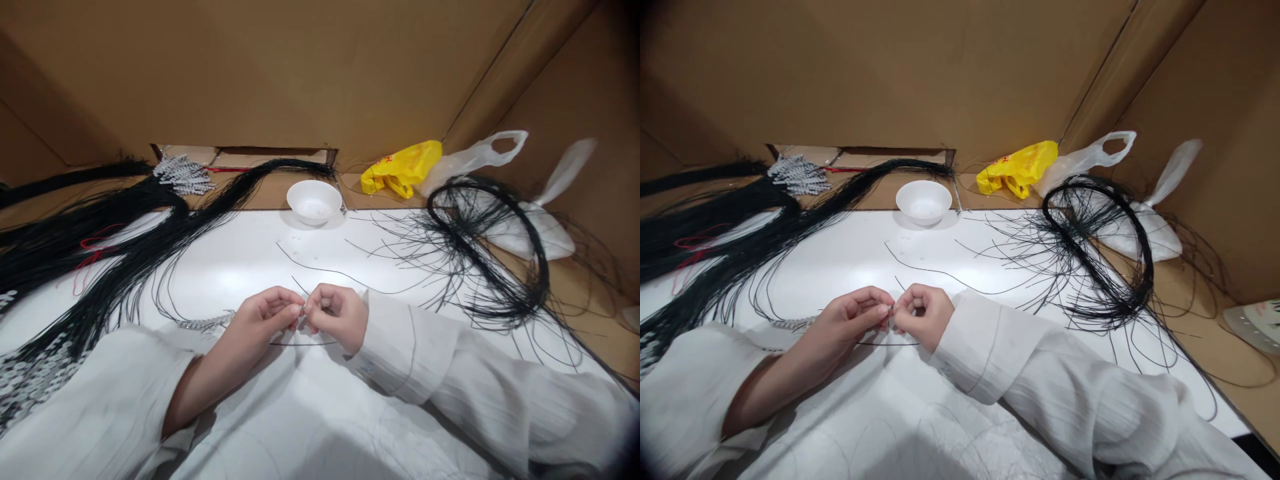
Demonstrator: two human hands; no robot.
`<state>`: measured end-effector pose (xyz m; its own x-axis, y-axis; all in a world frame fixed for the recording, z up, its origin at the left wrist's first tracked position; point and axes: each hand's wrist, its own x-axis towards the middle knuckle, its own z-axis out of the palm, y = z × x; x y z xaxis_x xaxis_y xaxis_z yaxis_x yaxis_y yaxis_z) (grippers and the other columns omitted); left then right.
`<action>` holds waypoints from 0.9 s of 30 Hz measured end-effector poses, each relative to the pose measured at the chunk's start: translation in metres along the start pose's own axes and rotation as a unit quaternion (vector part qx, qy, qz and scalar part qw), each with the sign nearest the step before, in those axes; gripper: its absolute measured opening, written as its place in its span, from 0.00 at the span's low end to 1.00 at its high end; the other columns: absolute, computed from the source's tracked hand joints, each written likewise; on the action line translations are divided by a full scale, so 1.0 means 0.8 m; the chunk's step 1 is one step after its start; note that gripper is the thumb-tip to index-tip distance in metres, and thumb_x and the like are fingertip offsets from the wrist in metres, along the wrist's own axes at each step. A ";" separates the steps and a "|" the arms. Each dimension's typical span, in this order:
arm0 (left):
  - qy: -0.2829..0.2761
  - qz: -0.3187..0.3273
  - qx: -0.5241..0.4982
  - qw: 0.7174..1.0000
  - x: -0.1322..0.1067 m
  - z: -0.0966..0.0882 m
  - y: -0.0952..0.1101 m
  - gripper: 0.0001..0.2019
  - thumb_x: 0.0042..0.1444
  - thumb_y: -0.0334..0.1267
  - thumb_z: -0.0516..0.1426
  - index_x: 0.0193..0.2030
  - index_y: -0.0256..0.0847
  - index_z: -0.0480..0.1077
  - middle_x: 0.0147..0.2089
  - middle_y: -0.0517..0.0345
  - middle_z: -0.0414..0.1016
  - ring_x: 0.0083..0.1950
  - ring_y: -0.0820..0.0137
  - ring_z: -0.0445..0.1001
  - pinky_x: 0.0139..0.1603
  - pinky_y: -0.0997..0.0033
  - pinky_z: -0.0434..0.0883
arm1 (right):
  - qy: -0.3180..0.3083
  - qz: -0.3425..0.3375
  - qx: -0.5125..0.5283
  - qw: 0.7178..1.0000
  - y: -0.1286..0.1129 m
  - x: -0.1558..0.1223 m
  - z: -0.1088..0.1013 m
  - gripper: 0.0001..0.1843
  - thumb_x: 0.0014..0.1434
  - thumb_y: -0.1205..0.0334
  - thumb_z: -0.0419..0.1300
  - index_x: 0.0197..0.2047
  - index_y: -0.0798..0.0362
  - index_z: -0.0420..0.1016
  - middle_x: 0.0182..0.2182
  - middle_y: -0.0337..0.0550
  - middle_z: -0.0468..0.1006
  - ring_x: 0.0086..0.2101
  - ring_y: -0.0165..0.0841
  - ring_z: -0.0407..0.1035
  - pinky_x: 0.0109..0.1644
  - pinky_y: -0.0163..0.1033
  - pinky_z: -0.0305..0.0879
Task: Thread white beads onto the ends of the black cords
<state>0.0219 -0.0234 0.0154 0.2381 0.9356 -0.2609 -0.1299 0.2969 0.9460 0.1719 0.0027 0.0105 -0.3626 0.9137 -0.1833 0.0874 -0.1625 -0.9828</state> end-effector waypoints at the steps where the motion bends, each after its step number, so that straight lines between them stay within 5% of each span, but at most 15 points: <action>1: 0.001 0.003 0.005 1.000 0.000 0.000 0.000 0.05 0.52 0.37 0.57 0.32 0.38 0.68 0.25 0.63 0.66 0.26 0.77 0.62 0.28 0.76 0.58 | -0.001 -0.001 0.000 1.000 0.000 0.000 0.000 0.02 0.43 0.69 0.57 0.22 0.56 0.65 0.14 0.35 0.69 0.17 0.25 0.62 0.22 0.30 0.55; 12: 0.009 0.059 0.121 0.991 -0.006 0.002 0.000 0.05 0.55 0.38 0.54 0.35 0.39 0.67 0.30 0.61 0.69 0.29 0.74 0.65 0.30 0.75 0.60 | 0.003 0.007 -0.026 1.000 0.000 -0.005 0.001 0.04 0.46 0.67 0.58 0.23 0.56 0.66 0.13 0.35 0.69 0.17 0.24 0.61 0.23 0.30 0.57; 21: 0.077 0.185 0.310 0.929 -0.013 0.000 -0.003 0.08 0.56 0.35 0.51 0.36 0.43 0.71 0.36 0.56 0.73 0.37 0.68 0.69 0.37 0.72 0.63 | -0.027 -0.042 -0.064 0.997 0.011 -0.002 -0.001 0.08 0.53 0.60 0.57 0.27 0.55 0.65 0.17 0.38 0.74 0.20 0.26 0.65 0.26 0.32 0.59; 27: 0.102 0.171 0.308 0.930 -0.017 0.005 0.000 0.05 0.55 0.36 0.52 0.35 0.43 0.70 0.34 0.58 0.73 0.33 0.69 0.69 0.31 0.74 0.62 | -0.053 -0.042 -0.076 0.995 0.009 -0.002 -0.002 0.08 0.52 0.60 0.59 0.34 0.55 0.67 0.19 0.38 0.75 0.23 0.29 0.69 0.29 0.34 0.62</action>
<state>0.0224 -0.0369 0.0200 0.0882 0.9906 0.1048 0.4270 -0.1326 0.8945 0.1746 0.0006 0.0040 -0.4693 0.8762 -0.1098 0.1891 -0.0217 -0.9817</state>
